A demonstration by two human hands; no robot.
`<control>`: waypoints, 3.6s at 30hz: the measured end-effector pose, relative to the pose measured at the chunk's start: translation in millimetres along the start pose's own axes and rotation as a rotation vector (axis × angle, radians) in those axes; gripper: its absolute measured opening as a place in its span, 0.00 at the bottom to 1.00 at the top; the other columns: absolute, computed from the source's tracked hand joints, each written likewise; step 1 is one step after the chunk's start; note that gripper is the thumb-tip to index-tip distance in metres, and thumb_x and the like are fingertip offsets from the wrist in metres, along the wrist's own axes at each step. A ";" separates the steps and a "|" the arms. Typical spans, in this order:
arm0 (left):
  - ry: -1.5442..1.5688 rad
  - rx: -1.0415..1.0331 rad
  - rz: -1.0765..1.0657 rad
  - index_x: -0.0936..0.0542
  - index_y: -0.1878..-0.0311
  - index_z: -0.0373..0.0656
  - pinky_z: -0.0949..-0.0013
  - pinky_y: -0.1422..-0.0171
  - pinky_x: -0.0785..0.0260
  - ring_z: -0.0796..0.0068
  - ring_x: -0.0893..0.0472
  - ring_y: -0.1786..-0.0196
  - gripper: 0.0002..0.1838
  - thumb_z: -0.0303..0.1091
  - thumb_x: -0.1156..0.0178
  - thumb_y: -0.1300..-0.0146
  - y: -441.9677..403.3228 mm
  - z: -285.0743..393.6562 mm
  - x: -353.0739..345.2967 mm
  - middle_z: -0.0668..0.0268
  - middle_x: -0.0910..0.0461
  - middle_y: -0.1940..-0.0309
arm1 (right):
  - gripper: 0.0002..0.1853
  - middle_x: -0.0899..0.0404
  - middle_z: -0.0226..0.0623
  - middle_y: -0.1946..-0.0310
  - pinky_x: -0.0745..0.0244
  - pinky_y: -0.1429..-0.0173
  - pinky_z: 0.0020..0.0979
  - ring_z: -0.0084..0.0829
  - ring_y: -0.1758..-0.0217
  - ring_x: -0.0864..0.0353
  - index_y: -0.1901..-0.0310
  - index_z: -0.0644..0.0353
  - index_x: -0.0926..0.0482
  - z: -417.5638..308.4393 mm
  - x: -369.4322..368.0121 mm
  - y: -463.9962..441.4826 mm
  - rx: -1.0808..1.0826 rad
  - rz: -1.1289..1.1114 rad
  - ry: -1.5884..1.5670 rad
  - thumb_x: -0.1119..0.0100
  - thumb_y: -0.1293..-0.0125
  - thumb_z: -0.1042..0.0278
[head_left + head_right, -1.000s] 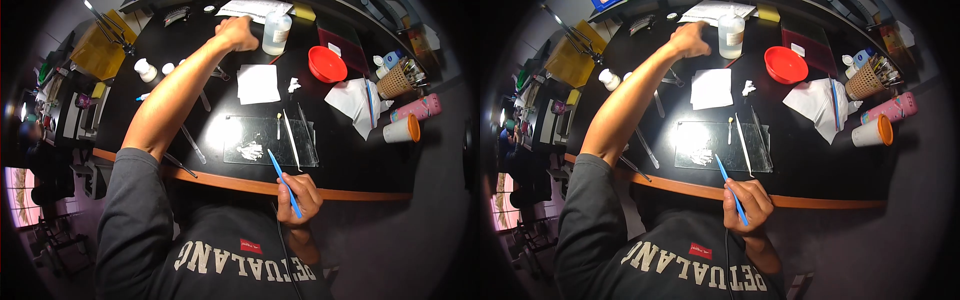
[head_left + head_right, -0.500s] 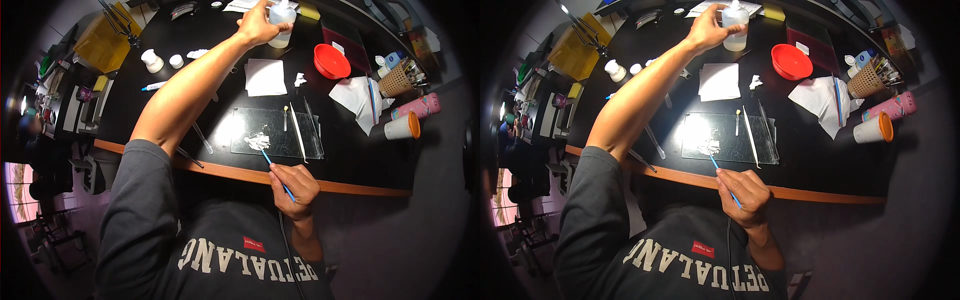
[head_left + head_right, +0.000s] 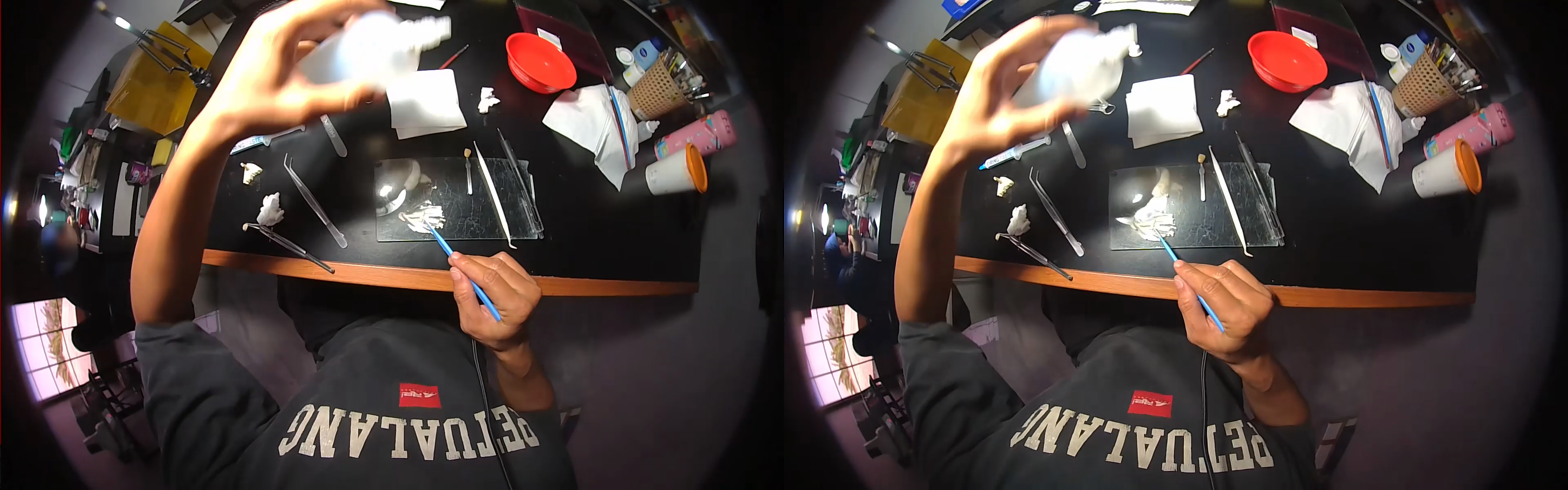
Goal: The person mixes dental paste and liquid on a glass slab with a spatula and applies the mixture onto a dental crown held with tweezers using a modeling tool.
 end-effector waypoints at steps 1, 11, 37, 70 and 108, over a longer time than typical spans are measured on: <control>-0.130 -0.091 -0.079 0.17 0.28 0.40 0.58 0.29 0.20 0.57 0.12 0.38 0.41 0.36 0.17 0.49 6.2 11.0 2.5 0.56 0.13 0.38 | 0.11 0.07 0.43 0.64 0.20 0.65 0.31 0.34 0.71 0.13 0.53 0.68 0.08 -0.1 1.5 0.5 -0.014 0.015 -0.014 0.25 0.38 0.84; -0.621 -0.077 -0.380 0.09 0.35 0.54 0.58 0.39 0.24 0.62 0.14 0.47 0.42 0.30 0.21 0.64 63.8 66.8 -48.0 0.63 0.16 0.44 | 0.08 0.07 0.42 0.67 0.22 0.62 0.30 0.31 0.71 0.13 0.53 0.69 0.09 0.1 3.6 2.9 -0.101 0.038 -0.064 0.29 0.33 0.81; -0.787 -0.055 -0.474 0.11 0.33 0.56 0.55 0.27 0.29 0.61 0.16 0.33 0.38 0.31 0.21 0.55 64.5 71.2 -77.3 0.61 0.17 0.33 | 0.09 0.09 0.42 0.68 0.22 0.67 0.31 0.33 0.73 0.15 0.55 0.69 0.09 2.8 4.6 3.7 -0.051 0.085 -0.041 0.27 0.37 0.83; 0.002 0.412 0.537 0.17 0.43 0.38 0.62 0.38 0.17 0.69 0.11 0.48 0.25 0.43 0.19 0.34 -33.6 -47.0 2.3 0.59 0.10 0.51 | 0.15 0.07 0.37 0.57 0.20 0.64 0.30 0.31 0.68 0.16 0.52 0.61 0.04 -4.9 -7.2 6.8 0.164 -0.142 0.224 0.19 0.42 0.74; -0.303 0.202 0.041 0.16 0.39 0.37 0.58 0.54 0.23 0.59 0.17 0.62 0.26 0.37 0.21 0.37 70.2 50.7 27.1 0.58 0.17 0.62 | 0.15 0.09 0.43 0.66 0.19 0.64 0.30 0.33 0.68 0.10 0.48 0.68 0.06 -23.6 25.7 -11.4 -0.213 -0.265 0.161 0.19 0.37 0.79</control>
Point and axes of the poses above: each hand's wrist, its own y-axis away from the middle knuckle, its own x-axis out of the back of the hand, z = x × y, the point moved 3 cm from there along -y, towards the middle knuckle
